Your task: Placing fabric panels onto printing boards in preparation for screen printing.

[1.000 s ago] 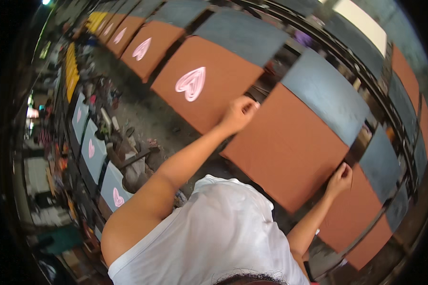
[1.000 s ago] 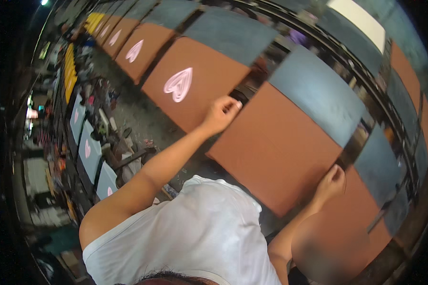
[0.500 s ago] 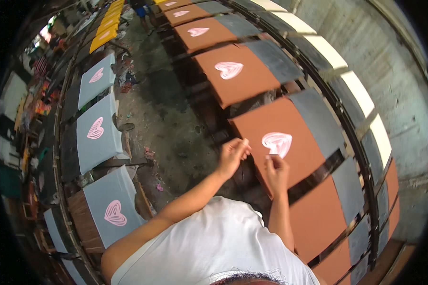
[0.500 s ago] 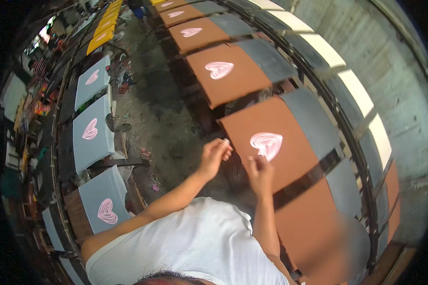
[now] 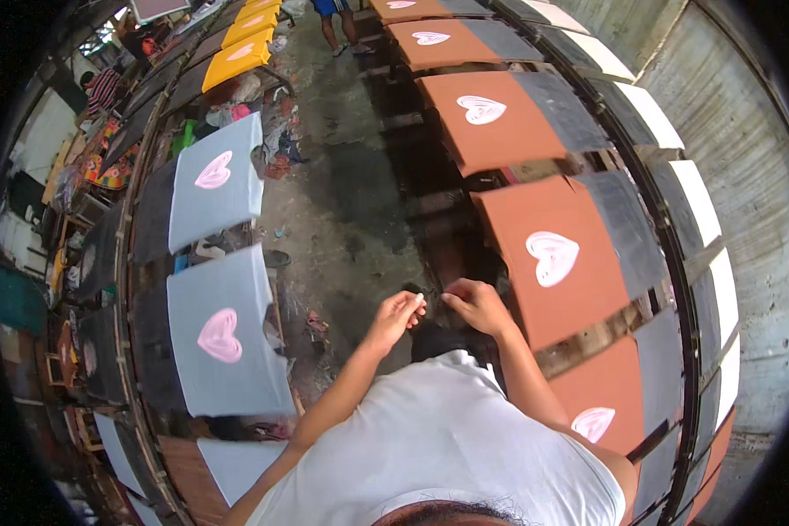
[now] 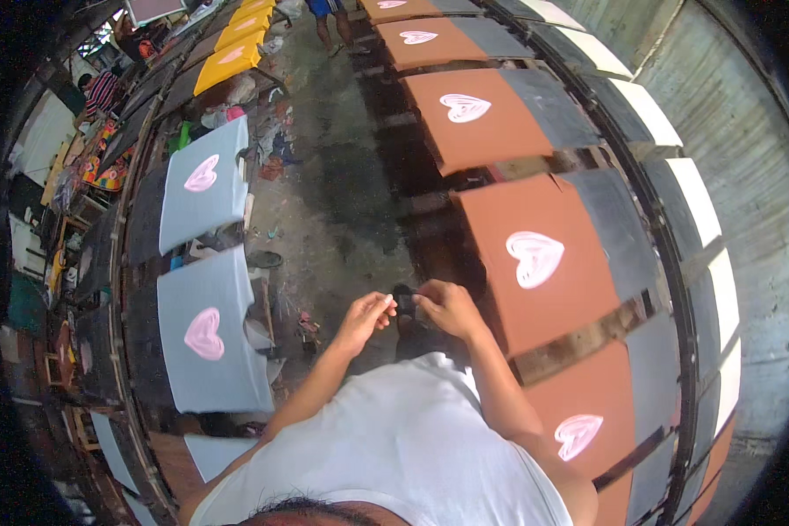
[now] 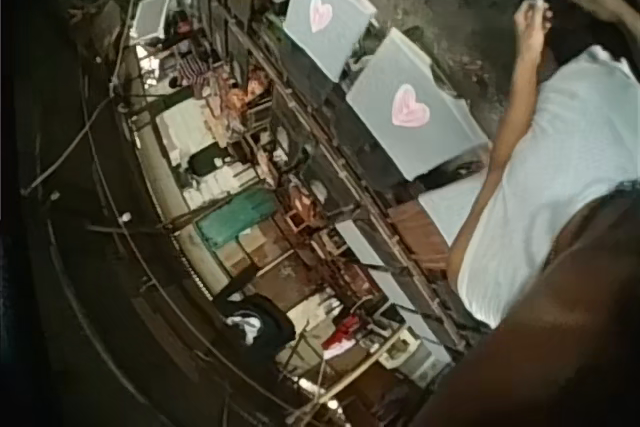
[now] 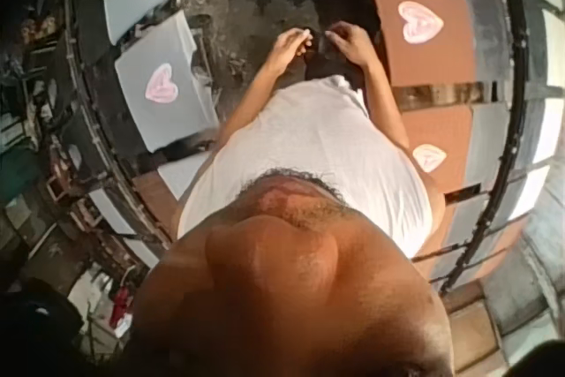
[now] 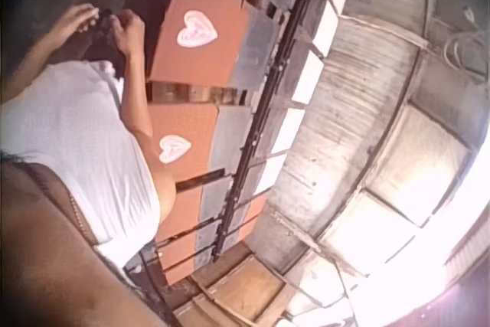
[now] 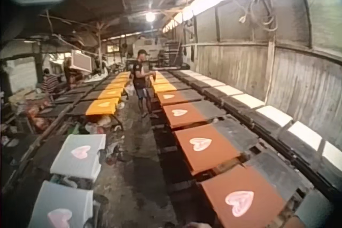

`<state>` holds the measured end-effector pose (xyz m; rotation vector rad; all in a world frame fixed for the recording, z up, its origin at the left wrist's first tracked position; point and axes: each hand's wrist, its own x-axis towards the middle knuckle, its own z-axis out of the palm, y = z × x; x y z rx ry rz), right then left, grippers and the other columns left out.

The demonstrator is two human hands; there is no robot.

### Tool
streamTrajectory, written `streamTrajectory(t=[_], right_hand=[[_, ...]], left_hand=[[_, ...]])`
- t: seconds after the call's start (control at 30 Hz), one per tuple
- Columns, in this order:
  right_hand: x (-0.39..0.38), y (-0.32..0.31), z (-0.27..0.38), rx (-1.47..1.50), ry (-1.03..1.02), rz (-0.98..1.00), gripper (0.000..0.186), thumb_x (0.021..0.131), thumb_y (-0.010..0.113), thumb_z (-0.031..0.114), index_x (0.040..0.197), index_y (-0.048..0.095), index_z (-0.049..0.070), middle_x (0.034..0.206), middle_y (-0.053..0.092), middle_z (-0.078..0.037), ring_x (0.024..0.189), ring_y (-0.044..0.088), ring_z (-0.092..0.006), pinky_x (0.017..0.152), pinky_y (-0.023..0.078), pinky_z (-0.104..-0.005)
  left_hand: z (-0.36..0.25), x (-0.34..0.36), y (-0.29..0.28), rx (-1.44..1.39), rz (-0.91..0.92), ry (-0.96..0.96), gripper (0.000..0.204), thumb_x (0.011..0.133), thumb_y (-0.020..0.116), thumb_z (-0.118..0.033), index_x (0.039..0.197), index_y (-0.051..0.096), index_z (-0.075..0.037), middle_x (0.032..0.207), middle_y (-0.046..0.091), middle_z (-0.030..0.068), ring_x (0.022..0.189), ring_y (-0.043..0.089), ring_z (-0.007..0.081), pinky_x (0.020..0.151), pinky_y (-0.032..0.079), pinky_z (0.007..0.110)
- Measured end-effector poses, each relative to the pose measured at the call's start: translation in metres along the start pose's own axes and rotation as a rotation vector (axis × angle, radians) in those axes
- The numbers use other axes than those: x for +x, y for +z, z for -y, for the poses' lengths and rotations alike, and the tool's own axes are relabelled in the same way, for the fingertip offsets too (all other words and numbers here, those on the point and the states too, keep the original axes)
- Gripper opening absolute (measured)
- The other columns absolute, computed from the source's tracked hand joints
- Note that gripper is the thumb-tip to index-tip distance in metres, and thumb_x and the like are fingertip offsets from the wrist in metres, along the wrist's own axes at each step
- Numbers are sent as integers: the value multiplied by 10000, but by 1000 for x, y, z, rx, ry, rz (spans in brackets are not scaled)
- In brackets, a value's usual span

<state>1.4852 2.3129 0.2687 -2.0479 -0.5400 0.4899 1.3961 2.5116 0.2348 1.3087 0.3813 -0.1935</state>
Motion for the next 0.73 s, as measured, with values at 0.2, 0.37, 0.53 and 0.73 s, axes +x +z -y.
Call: streamTrajectory(t=[0.2,0.37,0.53,0.73], right_hand=[[230,6,73,-83,-258,323,335,864,676,300,1025,665,6,892,701,-206,861,677,-385,758,526,-432],[393,9,123,2,-297,512,358,872,676,310,1038,659,-6,860,707,-192,827,691,-351,755,530,-411],[565,5,134,28,-239,509,360,885,665,309,1070,660,0,815,712,-167,753,693,-267,707,520,-372],[744,-23,109,39,51,250,353,847,721,307,1097,704,58,772,686,-96,736,657,-173,746,515,-296]], left_hand=[[-93,138,-101,-173,-262,-31,255,996,582,-325,970,660,-83,808,643,-10,622,543,47,576,430,198],[-180,269,-190,-378,-513,171,229,995,579,-301,907,640,-99,762,601,-19,604,523,56,555,412,204],[-263,436,-270,-387,-496,271,226,995,577,-291,895,631,-96,748,578,-31,604,499,49,551,389,200],[-389,615,-355,-288,-279,250,194,978,607,-280,909,642,-103,793,603,-23,681,535,49,621,423,196]])
